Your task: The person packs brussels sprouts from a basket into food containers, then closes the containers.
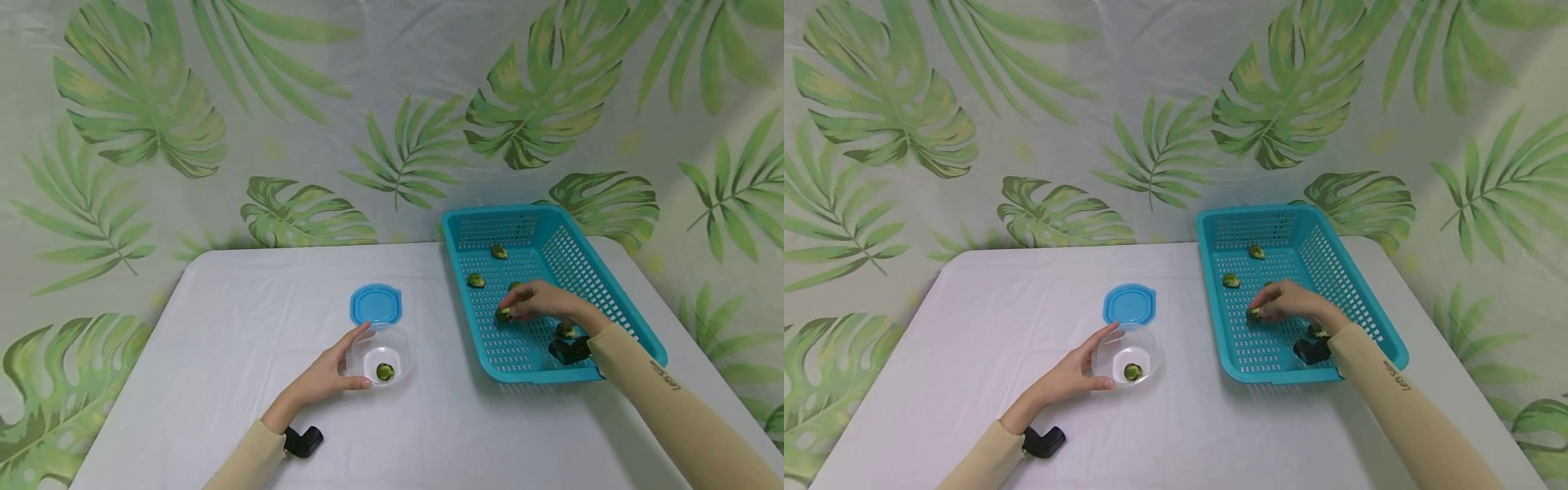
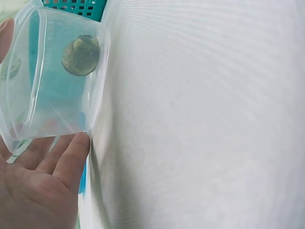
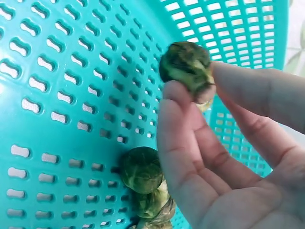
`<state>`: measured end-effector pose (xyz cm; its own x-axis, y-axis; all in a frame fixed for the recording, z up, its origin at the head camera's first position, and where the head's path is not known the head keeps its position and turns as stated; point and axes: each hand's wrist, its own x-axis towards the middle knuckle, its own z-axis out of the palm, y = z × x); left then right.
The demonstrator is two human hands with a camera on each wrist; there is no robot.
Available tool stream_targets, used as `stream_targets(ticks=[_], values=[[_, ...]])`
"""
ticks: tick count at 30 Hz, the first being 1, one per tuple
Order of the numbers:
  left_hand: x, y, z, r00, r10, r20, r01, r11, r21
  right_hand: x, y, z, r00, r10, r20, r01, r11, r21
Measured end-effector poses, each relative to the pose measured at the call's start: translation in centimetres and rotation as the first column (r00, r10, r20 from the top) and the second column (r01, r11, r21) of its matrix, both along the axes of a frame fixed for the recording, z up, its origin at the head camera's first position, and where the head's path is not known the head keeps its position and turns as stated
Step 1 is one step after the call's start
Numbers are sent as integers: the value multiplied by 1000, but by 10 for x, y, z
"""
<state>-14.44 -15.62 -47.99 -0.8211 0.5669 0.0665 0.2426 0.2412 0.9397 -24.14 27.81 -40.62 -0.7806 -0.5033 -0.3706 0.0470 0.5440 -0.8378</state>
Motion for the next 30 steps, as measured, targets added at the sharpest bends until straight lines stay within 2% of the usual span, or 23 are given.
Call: stream_targets(ticks=[10, 19, 21, 27, 28, 30], values=[[-1, 1, 1, 1000, 0, -1, 0, 1000, -4, 1, -1, 5, 995, -24, -92, 23, 1000, -17], [0, 1, 0, 1000, -5, 2, 5, 1000, 4, 2, -1, 5, 999, -37, -30, 32, 986, -164], [2, 2, 5, 1000, -2, 4, 2, 1000, 1, 2, -1, 6, 999, -47, -27, 41, 984, -172], [2, 3, 7, 1000, 1, 10, -1, 1000, -11, 4, -3, 15, 997, -51, -55, 41, 985, -167], [0, 2, 3, 1000, 0, 9, 0, 1000, -10, 4, -3, 16, 997, -49, -63, 38, 985, -167], [1, 2, 3, 1000, 0, 12, 0, 1000, -9, 5, -4, 18, 996, -50, -75, 36, 985, -169]])
